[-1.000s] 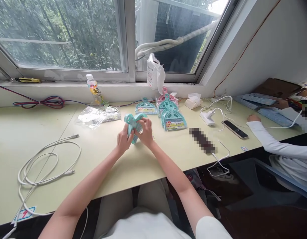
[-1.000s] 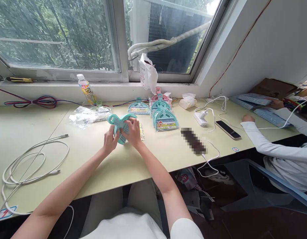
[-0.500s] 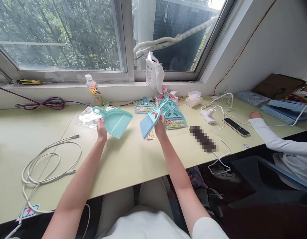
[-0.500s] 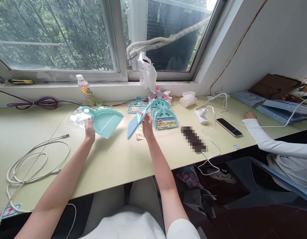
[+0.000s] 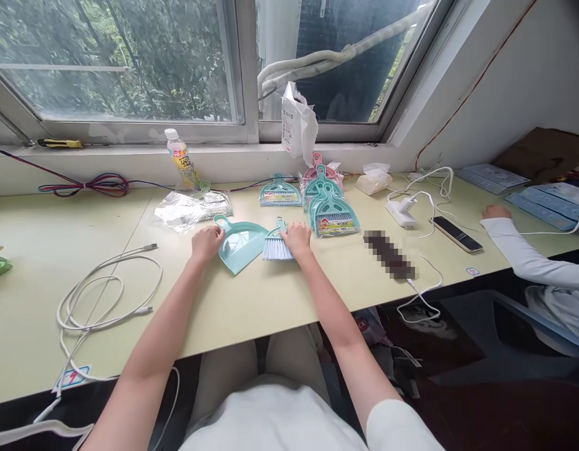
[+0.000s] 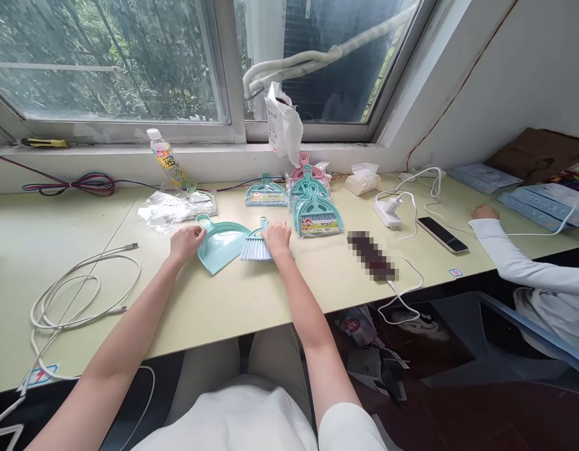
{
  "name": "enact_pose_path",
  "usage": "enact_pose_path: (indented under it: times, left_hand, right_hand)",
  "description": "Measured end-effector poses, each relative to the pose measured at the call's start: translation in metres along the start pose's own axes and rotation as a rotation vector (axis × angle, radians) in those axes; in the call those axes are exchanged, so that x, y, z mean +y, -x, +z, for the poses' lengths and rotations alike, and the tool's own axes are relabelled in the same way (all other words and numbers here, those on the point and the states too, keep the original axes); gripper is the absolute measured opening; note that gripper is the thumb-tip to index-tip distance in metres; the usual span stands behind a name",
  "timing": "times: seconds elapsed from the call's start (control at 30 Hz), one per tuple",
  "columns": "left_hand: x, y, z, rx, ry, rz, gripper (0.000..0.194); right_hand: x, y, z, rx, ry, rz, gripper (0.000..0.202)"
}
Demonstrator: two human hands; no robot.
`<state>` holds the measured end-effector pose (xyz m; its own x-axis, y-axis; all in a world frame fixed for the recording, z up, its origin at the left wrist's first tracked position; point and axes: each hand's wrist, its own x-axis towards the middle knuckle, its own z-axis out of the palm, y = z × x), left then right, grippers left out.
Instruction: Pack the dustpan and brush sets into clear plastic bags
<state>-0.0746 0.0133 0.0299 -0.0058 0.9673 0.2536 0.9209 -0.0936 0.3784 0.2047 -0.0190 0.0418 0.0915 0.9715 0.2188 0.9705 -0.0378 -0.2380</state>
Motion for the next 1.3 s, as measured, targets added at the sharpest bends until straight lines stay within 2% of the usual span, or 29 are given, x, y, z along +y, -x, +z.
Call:
enact_pose_path:
  times: [0.1, 0.23, 0.37, 0.43, 0.53, 0.63, 0.67, 0.7, 0.73, 0.77, 0.87, 0.9, 0.97, 1.03, 1.13, 1.3]
  left_hand:
    - [0.000, 0.002, -0.003, -0.067, -0.033, -0.010, 0.038]
    - [-0.001, 0.003, -0.005, -0.106, 0.001, 0.039, 0.040]
    - [0.004, 0.007, -0.006, -0.173, 0.063, 0.122, 0.041]
    - [0.012, 0.010, -0.005, -0.268, 0.127, 0.164, 0.042]
    - [0.027, 0.015, -0.004, -0.469, 0.320, 0.217, 0.048]
    - [0.036, 0.019, -0.008, -0.732, 0.554, 0.259, 0.056]
    - [0.035, 0.020, -0.010, -0.801, 0.611, 0.267, 0.057]
    - [0.033, 0.019, -0.012, -0.818, 0.647, 0.271, 0.057]
    - [0.029, 0.018, -0.014, -0.774, 0.657, 0.271, 0.055]
    - [0.024, 0.016, -0.016, -0.671, 0.642, 0.269, 0.053]
    - [0.006, 0.010, -0.015, -0.256, 0.468, 0.322, 0.046]
    - [0.002, 0.009, -0.012, -0.153, 0.398, 0.364, 0.049]
    - [-0.003, 0.008, -0.003, -0.021, 0.294, 0.456, 0.059]
    - [-0.001, 0.009, 0.006, 0.028, 0.238, 0.528, 0.058]
    - [0.006, 0.013, 0.017, 0.004, 0.161, 0.579, 0.046]
    - [0.014, 0.018, 0.017, 0.031, 0.003, 0.643, 0.039]
  right_hand:
    - [0.001, 0.003, -0.003, -0.041, -0.028, 0.016, 0.038]
    - [0.005, 0.003, -0.009, -0.099, -0.102, 0.046, 0.029]
    - [0.002, 0.001, -0.014, -0.078, -0.248, -0.013, 0.024]
    - [-0.007, 0.005, -0.016, -0.054, -0.289, -0.108, 0.026]
    - [-0.027, 0.019, -0.017, -0.049, -0.205, -0.243, 0.024]
    - [-0.044, 0.033, -0.010, -0.040, -0.076, -0.309, 0.021]
    - [-0.046, 0.035, -0.007, -0.033, -0.057, -0.317, 0.020]
    - [-0.047, 0.035, -0.005, -0.029, -0.051, -0.320, 0.019]
    - [-0.046, 0.035, -0.002, -0.028, -0.055, -0.319, 0.018]
    - [-0.044, 0.033, 0.000, -0.030, -0.066, -0.314, 0.017]
    - [-0.037, 0.027, 0.005, -0.041, -0.124, -0.292, 0.017]
    - [-0.036, 0.025, 0.007, -0.041, -0.147, -0.283, 0.017]
    - [-0.037, 0.025, 0.011, -0.038, -0.184, -0.274, 0.017]
    - [-0.042, 0.028, 0.014, -0.032, -0.206, -0.274, 0.017]
    - [-0.050, 0.033, 0.019, -0.020, -0.233, -0.274, 0.018]
    - [-0.051, 0.033, 0.021, -0.057, -0.281, -0.278, 0.019]
